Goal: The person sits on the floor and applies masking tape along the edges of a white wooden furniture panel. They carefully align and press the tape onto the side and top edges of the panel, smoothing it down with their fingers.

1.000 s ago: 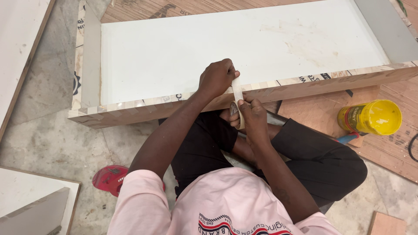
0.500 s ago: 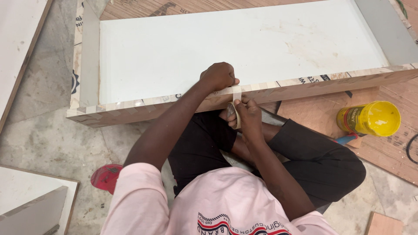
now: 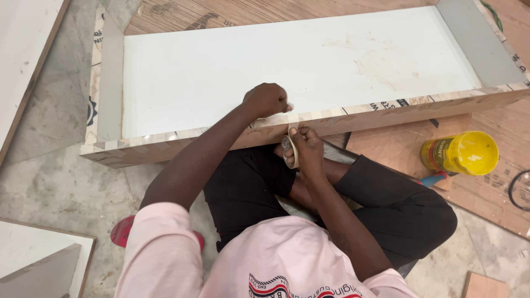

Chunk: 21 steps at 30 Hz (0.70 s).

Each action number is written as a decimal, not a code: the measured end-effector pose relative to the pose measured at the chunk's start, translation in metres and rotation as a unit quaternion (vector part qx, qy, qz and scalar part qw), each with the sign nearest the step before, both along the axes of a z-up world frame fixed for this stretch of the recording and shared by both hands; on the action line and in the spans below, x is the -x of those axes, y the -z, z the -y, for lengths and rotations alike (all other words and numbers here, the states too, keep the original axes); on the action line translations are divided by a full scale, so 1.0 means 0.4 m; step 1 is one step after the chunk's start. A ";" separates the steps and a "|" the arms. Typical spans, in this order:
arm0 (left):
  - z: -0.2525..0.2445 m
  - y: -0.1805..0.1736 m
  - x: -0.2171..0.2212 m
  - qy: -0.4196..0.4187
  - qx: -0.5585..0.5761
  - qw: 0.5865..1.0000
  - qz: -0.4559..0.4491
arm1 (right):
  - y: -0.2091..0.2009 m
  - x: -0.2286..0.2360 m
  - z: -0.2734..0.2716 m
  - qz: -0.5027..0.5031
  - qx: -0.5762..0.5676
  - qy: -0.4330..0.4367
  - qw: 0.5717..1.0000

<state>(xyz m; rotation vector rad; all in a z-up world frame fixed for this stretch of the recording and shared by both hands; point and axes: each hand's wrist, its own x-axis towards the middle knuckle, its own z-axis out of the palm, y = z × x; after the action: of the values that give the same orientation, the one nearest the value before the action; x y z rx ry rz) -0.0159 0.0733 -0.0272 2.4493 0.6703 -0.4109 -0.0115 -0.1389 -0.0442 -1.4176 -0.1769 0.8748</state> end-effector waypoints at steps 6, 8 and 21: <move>0.124 -0.101 0.090 0.043 -0.045 0.993 0.097 | 0.013 0.000 0.005 -0.024 -0.020 0.002 0.999; 0.159 -0.105 0.098 0.058 -0.111 0.985 0.115 | 0.011 0.005 0.005 -0.025 -0.022 0.001 0.999; 0.183 -0.064 0.084 0.081 -0.188 0.973 0.103 | 0.007 0.017 0.014 -0.029 0.023 0.010 0.999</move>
<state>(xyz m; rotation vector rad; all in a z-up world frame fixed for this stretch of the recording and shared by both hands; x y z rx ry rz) -0.0493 0.0000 -0.0015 2.8682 0.4951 -0.0893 -0.0183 -0.1444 -0.0471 -1.4320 -0.0999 0.9078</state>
